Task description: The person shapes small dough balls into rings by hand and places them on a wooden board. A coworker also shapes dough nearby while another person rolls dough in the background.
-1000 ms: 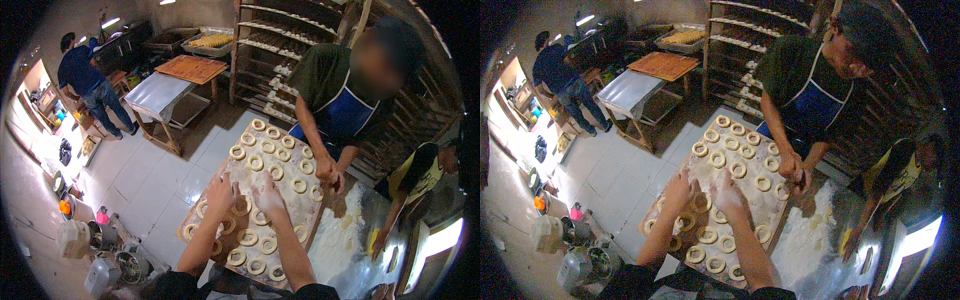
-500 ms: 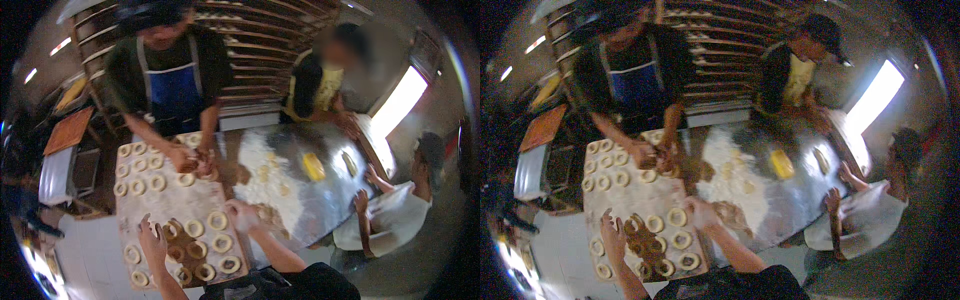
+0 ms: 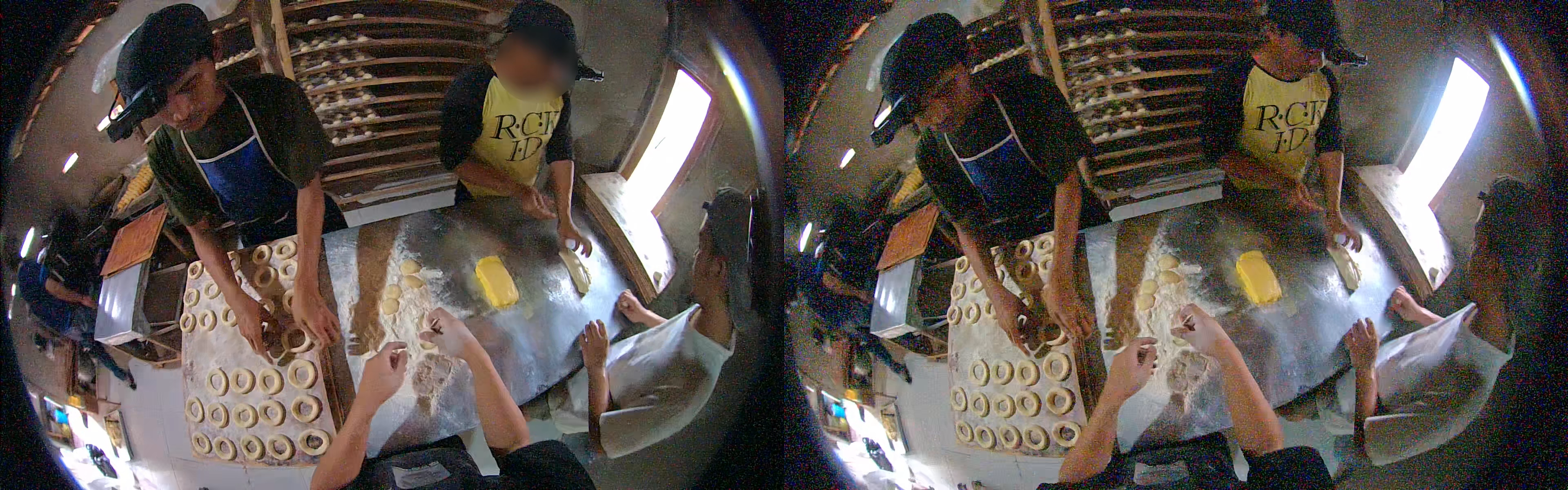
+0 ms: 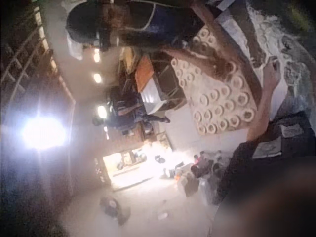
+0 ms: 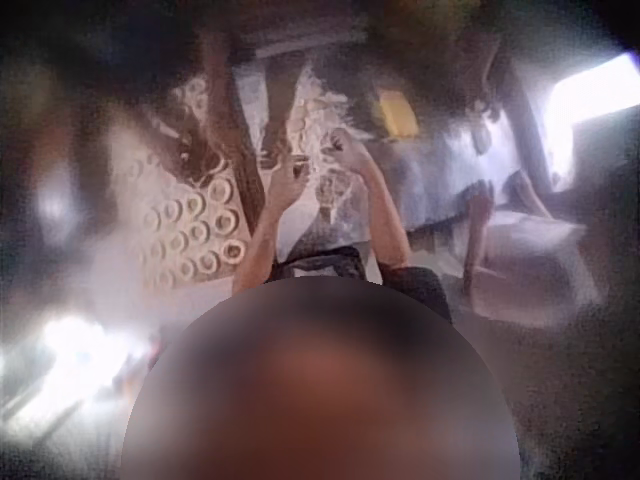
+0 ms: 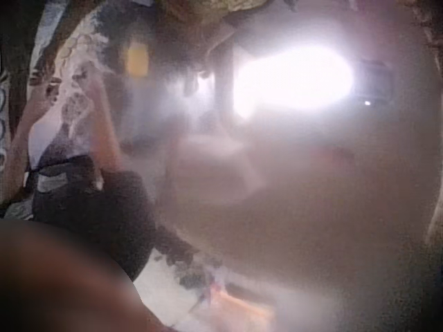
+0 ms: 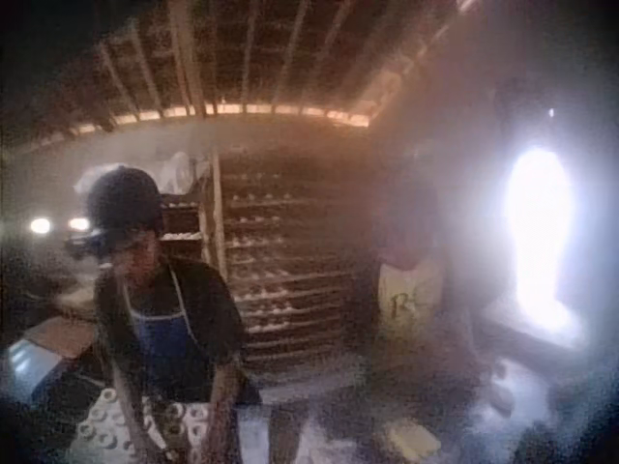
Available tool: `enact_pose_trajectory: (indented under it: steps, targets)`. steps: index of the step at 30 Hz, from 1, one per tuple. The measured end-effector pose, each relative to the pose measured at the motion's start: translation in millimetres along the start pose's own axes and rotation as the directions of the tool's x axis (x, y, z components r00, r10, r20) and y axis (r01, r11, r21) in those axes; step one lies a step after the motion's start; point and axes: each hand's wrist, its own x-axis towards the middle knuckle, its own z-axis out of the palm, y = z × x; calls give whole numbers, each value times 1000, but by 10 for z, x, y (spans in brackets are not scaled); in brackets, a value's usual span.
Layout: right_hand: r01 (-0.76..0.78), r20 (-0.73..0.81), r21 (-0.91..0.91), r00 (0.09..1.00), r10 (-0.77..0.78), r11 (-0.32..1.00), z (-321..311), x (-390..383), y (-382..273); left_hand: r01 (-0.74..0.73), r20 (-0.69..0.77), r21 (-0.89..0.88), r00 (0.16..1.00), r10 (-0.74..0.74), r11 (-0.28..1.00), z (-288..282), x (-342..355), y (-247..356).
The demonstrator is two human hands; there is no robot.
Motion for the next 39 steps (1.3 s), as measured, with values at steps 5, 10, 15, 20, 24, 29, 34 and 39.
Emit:
enact_pose_trajectory:
  steps: [5, 10, 15, 20, 24, 29, 34, 39]
  targets:
    - [68, 124, 613, 976, -181, 787, -244, -312, -225, 4, 2, -134, 1000, -4, 991, 231, 45, 249]
    - [35, 110, 513, 988, -106, 857, -297, -410, -336, 47, -28, -174, 998, -53, 984, 161, -56, 554]
    - [225, -287, -63, 929, -234, 972, 92, -353, -452, -218, -178, 44, 959, 222, 975, 158, -110, 578]
    - [230, 32, 655, 943, -330, 720, 212, -198, -446, -269, -496, 453, 716, 492, 850, 178, -51, 377]
    - [-222, 261, 962, 920, -294, 158, 270, -177, -645, -328, -386, -364, 905, 179, 872, -31, -181, 237]
    - [0, 154, 840, 959, -239, 543, 716, -125, -1197, -286, -371, -497, 923, 97, 819, -417, -466, 13]
    - [49, 227, 871, 842, -489, 488, 1269, -101, -1836, -203, -652, 297, 671, 354, 933, -986, -626, -240]
    - [-342, 319, 939, 829, -458, 36, 1929, -54, -2483, 19, -636, -133, 765, -101, 991, -1767, -970, -516]
